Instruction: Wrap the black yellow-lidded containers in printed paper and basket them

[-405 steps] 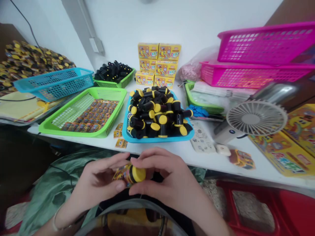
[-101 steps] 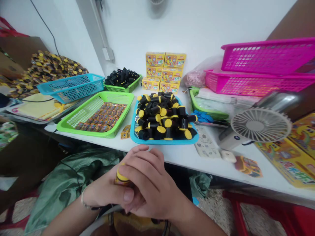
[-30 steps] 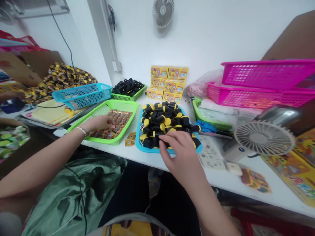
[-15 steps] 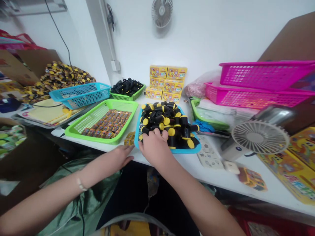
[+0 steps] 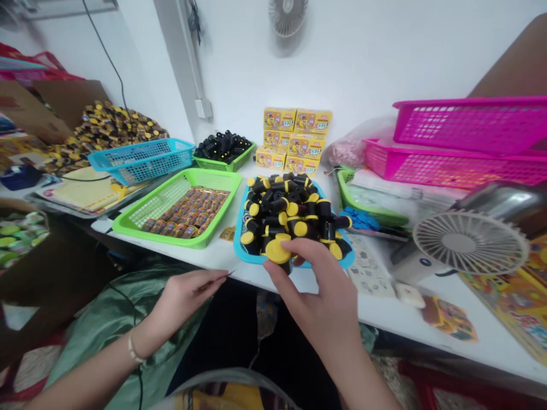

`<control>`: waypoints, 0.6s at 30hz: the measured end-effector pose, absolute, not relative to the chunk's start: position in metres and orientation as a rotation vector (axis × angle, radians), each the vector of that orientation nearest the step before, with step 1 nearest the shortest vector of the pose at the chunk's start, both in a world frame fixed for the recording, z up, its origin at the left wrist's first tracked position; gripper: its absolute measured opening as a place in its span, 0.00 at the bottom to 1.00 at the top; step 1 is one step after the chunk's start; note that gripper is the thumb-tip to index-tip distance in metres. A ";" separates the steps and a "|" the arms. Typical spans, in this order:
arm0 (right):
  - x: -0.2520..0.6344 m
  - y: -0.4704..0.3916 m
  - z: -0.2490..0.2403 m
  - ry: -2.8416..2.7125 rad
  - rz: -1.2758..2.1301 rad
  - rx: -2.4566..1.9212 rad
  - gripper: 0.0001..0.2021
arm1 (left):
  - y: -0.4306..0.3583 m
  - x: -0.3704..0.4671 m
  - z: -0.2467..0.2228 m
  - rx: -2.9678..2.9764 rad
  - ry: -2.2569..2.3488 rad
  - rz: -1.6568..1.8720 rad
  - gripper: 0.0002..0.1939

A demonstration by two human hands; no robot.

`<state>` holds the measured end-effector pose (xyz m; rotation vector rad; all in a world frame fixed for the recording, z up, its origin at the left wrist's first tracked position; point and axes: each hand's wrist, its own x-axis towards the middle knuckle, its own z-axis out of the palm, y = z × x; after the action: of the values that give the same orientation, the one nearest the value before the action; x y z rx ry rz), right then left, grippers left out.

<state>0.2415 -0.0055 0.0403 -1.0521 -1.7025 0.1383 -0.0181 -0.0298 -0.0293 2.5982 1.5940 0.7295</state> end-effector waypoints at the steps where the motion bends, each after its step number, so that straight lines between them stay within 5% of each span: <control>1: 0.242 -0.009 0.038 -1.661 0.197 -1.040 0.12 | -0.030 -0.017 -0.027 2.577 1.624 0.777 0.13; 13: 0.243 -0.023 0.023 -1.728 0.368 -0.861 0.16 | -0.005 -0.010 -0.012 2.549 1.630 0.558 0.13; 18: 0.241 -0.026 0.018 -1.749 0.449 -0.829 0.15 | 0.002 -0.018 -0.009 2.409 1.523 0.719 0.15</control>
<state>0.2411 -0.0257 0.0180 -0.8290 -1.7494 0.4486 -0.0176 0.0017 -0.0085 2.4086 1.5230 0.7189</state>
